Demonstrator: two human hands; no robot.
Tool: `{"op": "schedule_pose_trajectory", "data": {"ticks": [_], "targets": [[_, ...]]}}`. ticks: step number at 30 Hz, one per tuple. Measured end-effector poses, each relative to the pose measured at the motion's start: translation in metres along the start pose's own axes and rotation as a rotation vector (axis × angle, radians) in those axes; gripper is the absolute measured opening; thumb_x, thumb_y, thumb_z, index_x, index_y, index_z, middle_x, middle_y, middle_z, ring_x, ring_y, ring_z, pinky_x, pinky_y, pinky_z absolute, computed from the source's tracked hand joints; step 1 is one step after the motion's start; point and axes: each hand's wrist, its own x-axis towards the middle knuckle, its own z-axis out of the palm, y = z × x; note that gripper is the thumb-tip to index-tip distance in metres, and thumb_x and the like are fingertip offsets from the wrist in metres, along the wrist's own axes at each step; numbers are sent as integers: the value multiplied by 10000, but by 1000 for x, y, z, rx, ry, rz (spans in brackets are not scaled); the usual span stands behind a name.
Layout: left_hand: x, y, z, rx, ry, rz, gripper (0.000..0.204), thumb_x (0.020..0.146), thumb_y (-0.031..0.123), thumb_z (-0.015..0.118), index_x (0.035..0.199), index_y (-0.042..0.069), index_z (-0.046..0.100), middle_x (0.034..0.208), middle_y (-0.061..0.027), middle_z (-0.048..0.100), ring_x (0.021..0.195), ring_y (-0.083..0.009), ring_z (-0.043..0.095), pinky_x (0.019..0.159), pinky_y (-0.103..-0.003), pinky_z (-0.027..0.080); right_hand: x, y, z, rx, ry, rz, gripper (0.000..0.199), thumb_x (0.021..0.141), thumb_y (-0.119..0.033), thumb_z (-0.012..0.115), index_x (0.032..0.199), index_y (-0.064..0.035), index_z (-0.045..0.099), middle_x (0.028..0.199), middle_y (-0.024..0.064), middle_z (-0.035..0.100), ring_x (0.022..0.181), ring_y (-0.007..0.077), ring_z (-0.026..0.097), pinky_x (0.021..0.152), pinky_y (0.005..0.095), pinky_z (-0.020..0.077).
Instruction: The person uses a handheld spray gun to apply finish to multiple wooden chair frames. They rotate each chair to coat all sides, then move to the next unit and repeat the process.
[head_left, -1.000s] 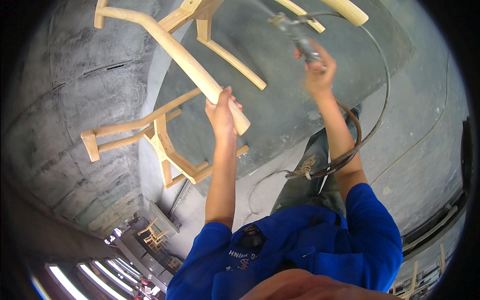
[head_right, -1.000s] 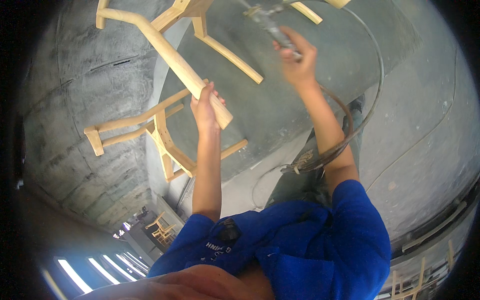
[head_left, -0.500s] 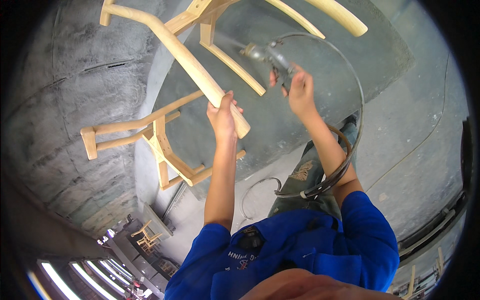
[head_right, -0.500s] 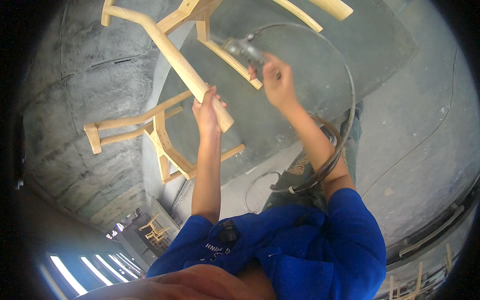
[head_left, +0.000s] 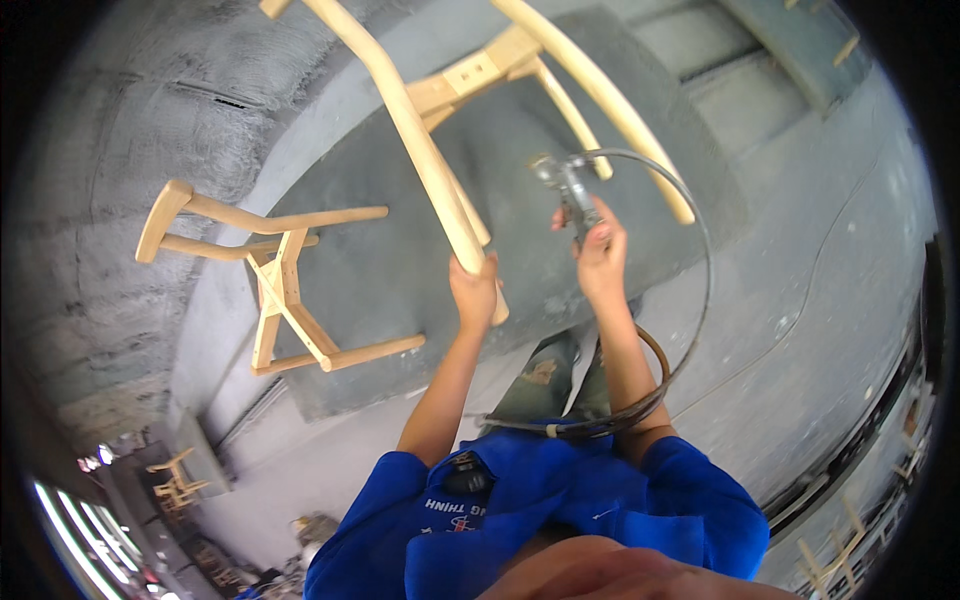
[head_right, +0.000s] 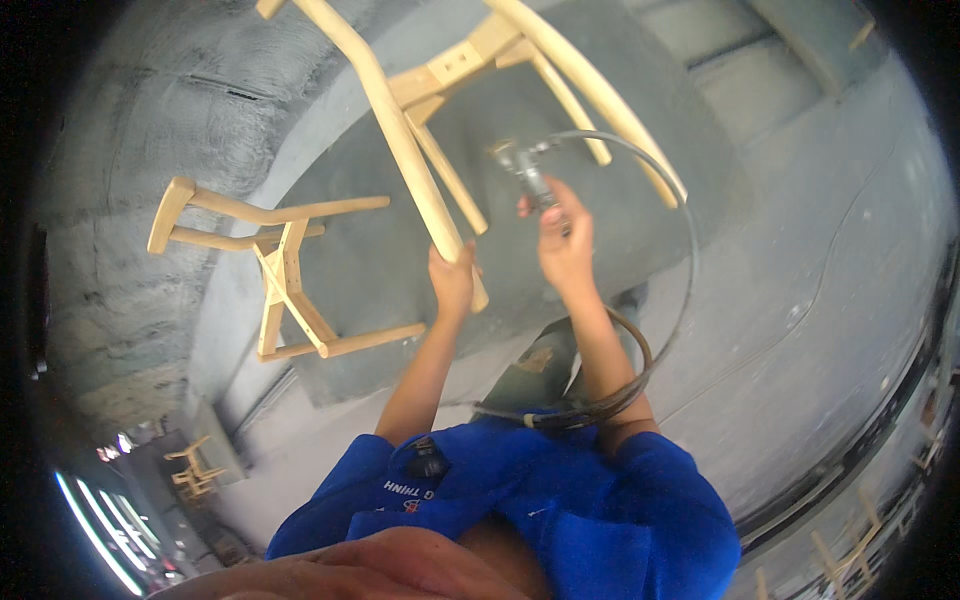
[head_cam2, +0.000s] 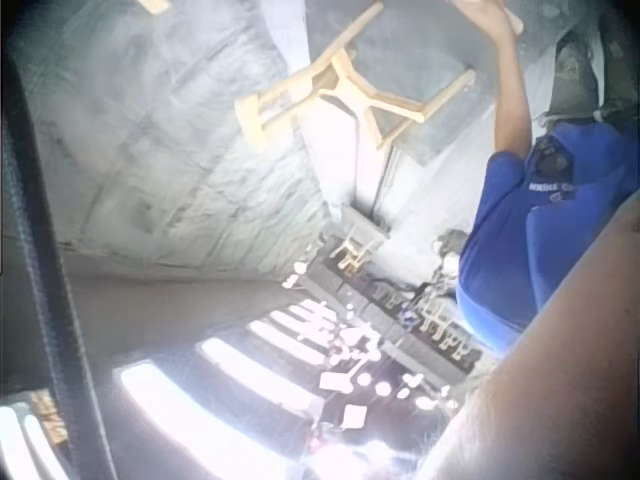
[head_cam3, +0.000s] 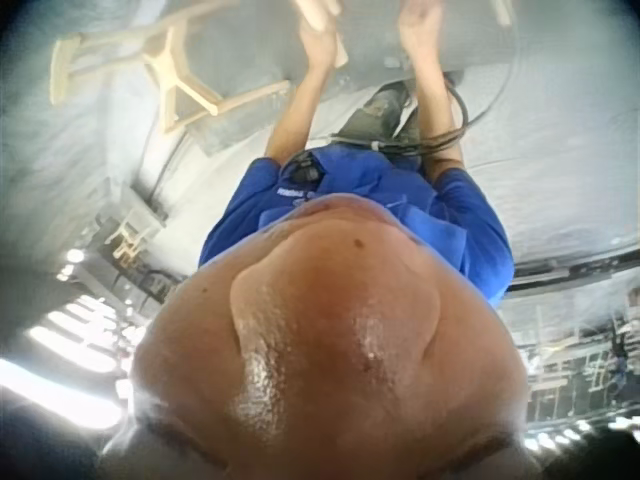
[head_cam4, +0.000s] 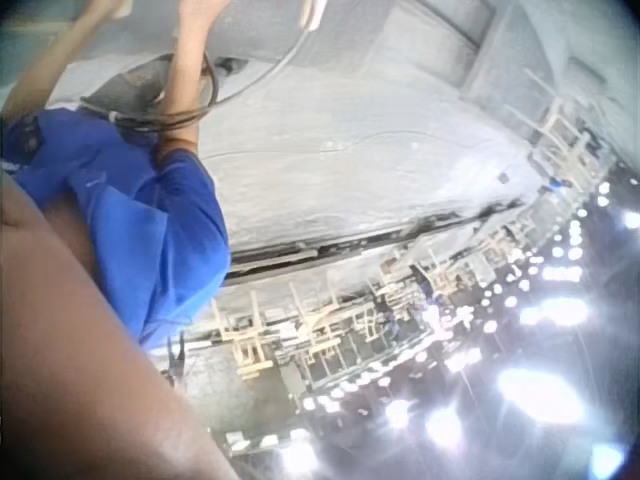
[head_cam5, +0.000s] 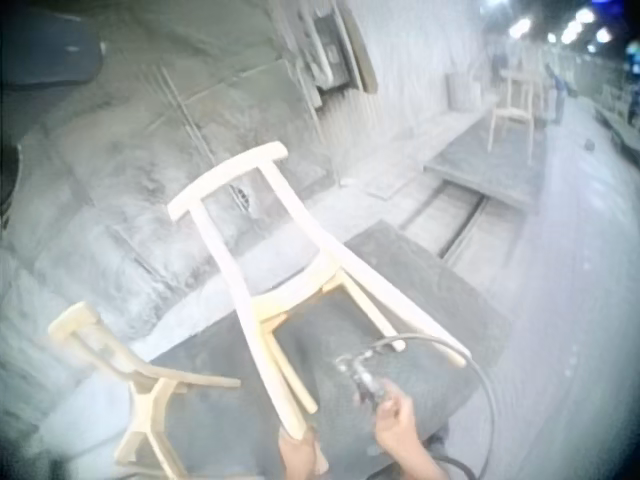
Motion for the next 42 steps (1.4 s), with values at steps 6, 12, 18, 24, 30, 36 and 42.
{"op": "schedule_pose_trajectory", "data": {"ticks": [6,12,18,24,30,36,42], "targets": [[-46,-27,0,25,27,-38,370,864,141,735,1110,-11,504,803,-98,598,565,-158,592,507,-333,493,84,-82,46,121,-203,-379,906,918,-781,421,1186,61,619,866,68,644,793,151,607,733,313,491],[-61,-45,0,48,47,-57,341,858,137,735,1079,-8,520,822,-121,616,631,-179,615,563,-350,504,129,-98,52,27,-33,-489,870,937,-755,424,1164,61,623,825,62,638,754,147,607,670,294,483],[-60,-56,-3,63,53,-52,356,839,163,750,1071,-6,541,878,-166,650,795,-251,648,738,-397,517,113,-105,45,-97,33,-609,868,924,-751,463,1185,61,620,885,100,662,805,189,647,748,334,521],[-75,-60,-6,138,81,96,370,835,189,747,1094,4,557,914,-180,679,812,-293,678,741,-403,527,85,-129,122,-378,-297,-748,829,891,-712,566,1190,60,619,1070,241,694,979,419,685,822,396,542],[-86,-67,-5,169,89,53,375,833,206,746,1093,7,563,907,-204,690,847,-334,702,753,-419,527,84,-156,143,-211,-484,-534,794,918,-710,527,1151,40,639,906,155,714,814,293,697,720,362,529],[-92,-79,-1,105,65,-3,372,826,210,753,1063,2,555,848,-206,684,789,-327,705,697,-408,532,118,-176,38,-104,-139,-517,879,954,-784,253,958,6,638,813,49,657,686,114,616,503,230,390],[-94,-80,4,152,139,46,367,824,203,747,1050,-4,545,848,-211,684,783,-360,701,713,-433,536,148,-165,-46,-18,200,-399,850,967,-765,258,905,8,608,786,81,645,657,150,630,457,240,369]]}}
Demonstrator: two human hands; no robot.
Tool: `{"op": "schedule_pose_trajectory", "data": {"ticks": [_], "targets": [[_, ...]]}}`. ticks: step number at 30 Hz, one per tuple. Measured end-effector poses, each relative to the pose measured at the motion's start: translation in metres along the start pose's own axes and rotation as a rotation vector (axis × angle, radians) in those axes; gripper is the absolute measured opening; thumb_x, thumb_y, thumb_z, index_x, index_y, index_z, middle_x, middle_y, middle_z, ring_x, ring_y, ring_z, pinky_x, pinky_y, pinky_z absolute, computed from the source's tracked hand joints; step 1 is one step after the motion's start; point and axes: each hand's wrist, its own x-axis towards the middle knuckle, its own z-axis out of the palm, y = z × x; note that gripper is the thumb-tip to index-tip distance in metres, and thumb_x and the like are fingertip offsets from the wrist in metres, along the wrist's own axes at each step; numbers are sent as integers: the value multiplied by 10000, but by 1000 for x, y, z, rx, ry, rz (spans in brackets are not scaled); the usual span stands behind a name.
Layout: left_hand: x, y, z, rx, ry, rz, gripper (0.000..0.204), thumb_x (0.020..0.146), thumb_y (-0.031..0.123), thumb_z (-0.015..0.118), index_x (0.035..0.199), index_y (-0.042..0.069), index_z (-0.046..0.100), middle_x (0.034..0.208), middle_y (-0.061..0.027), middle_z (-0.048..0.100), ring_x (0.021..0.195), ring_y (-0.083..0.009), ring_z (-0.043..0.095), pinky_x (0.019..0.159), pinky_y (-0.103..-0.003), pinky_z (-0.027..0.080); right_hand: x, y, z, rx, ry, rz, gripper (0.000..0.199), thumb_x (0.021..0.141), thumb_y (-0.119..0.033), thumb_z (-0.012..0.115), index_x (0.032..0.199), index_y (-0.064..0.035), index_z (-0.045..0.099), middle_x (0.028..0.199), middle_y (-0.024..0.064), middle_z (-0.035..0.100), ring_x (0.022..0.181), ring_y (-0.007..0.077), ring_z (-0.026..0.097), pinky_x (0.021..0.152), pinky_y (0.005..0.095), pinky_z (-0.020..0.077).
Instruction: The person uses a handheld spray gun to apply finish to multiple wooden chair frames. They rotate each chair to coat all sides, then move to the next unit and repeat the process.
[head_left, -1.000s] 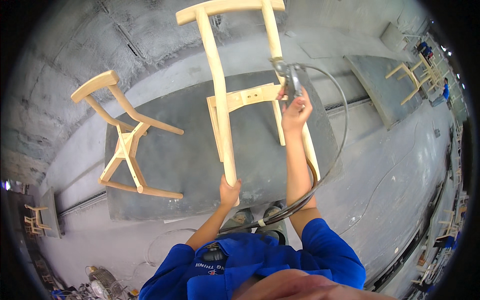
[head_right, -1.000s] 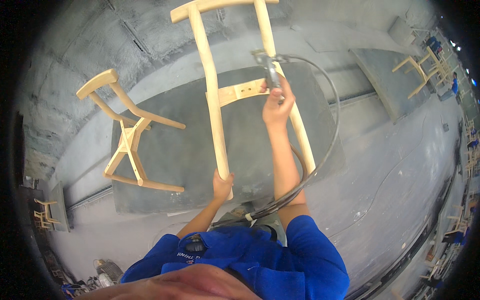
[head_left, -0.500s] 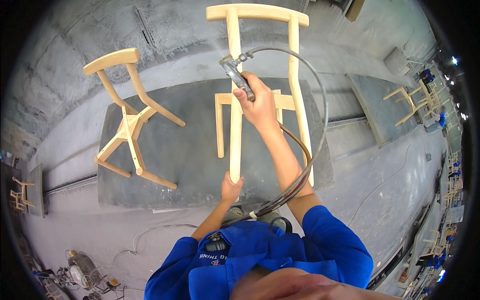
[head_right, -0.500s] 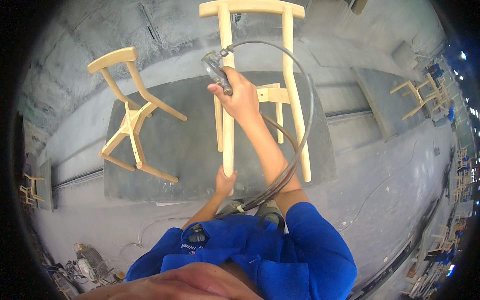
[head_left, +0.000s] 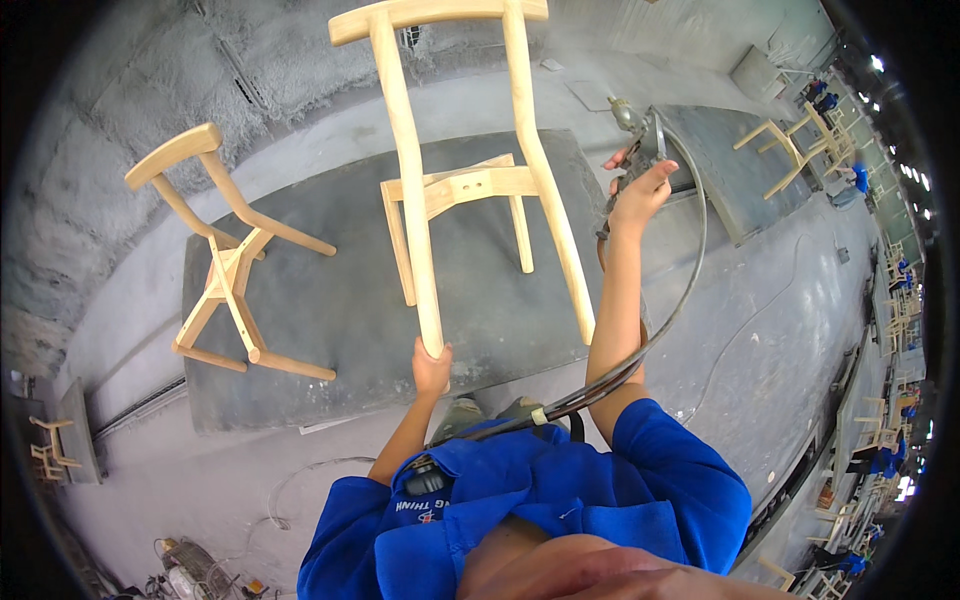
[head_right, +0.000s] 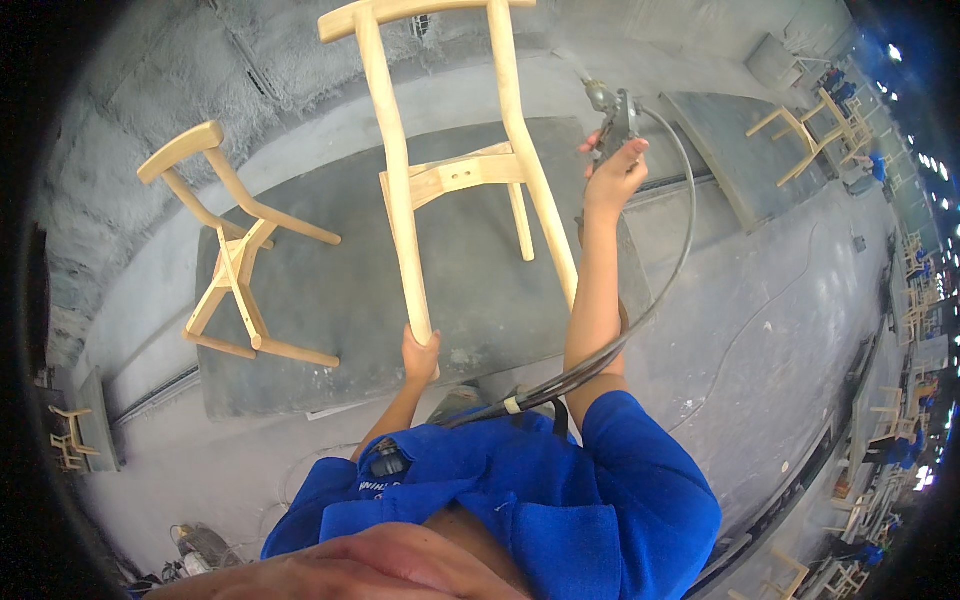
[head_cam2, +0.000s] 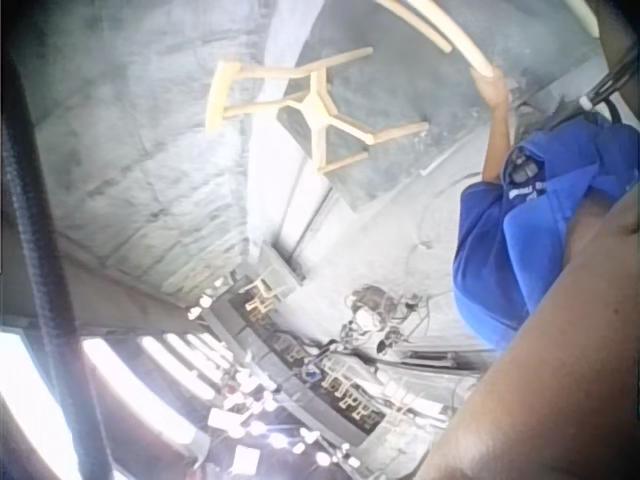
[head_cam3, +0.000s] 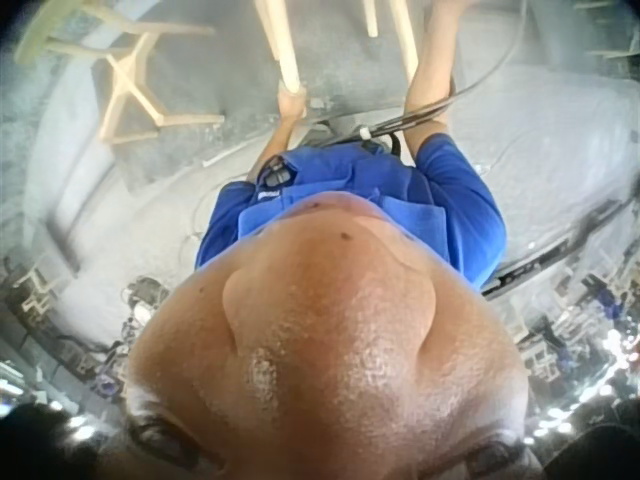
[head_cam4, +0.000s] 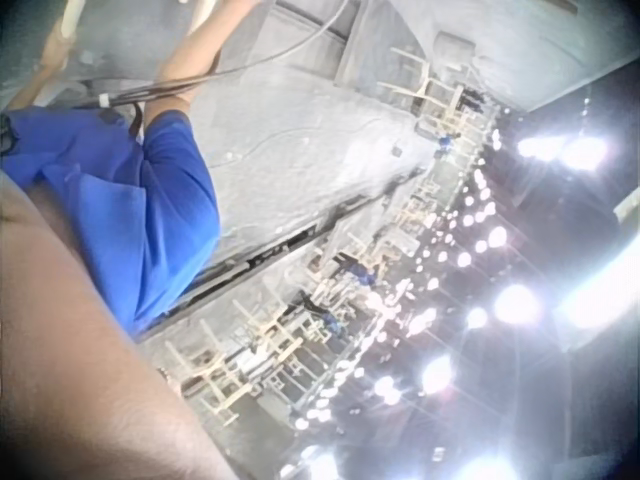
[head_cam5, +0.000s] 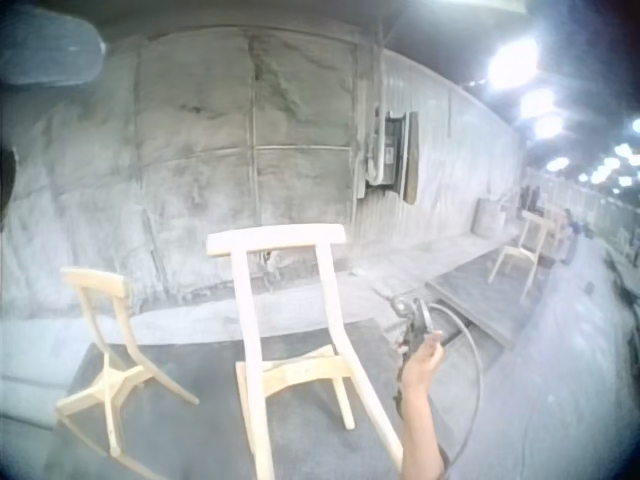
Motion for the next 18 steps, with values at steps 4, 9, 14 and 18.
{"op": "schedule_pose_trajectory", "data": {"ticks": [4,9,14,18], "targets": [[-2,-1,2,114,48,68,391,820,218,748,1071,-3,544,892,-239,689,852,-413,698,752,-450,537,11,13,-32,-51,99,10,822,980,-744,279,900,3,612,795,82,650,667,152,638,462,240,368],[-8,-8,2,115,43,68,406,824,245,743,1087,7,546,913,-252,694,898,-424,699,776,-467,535,43,-12,-48,-220,39,-134,784,1000,-708,312,909,0,636,749,57,649,634,119,620,477,244,374],[-23,-17,2,192,56,33,432,835,292,733,1105,12,545,930,-256,697,912,-437,689,787,-488,531,61,-51,9,-191,-120,-176,796,991,-718,334,856,-10,670,696,42,642,563,79,549,459,233,363],[-36,-23,2,219,58,-2,457,839,320,732,1123,18,541,955,-259,698,935,-443,679,799,-494,525,17,-79,57,-45,-376,-102,808,962,-745,377,799,-6,657,675,45,627,601,97,564,538,257,412]]}}
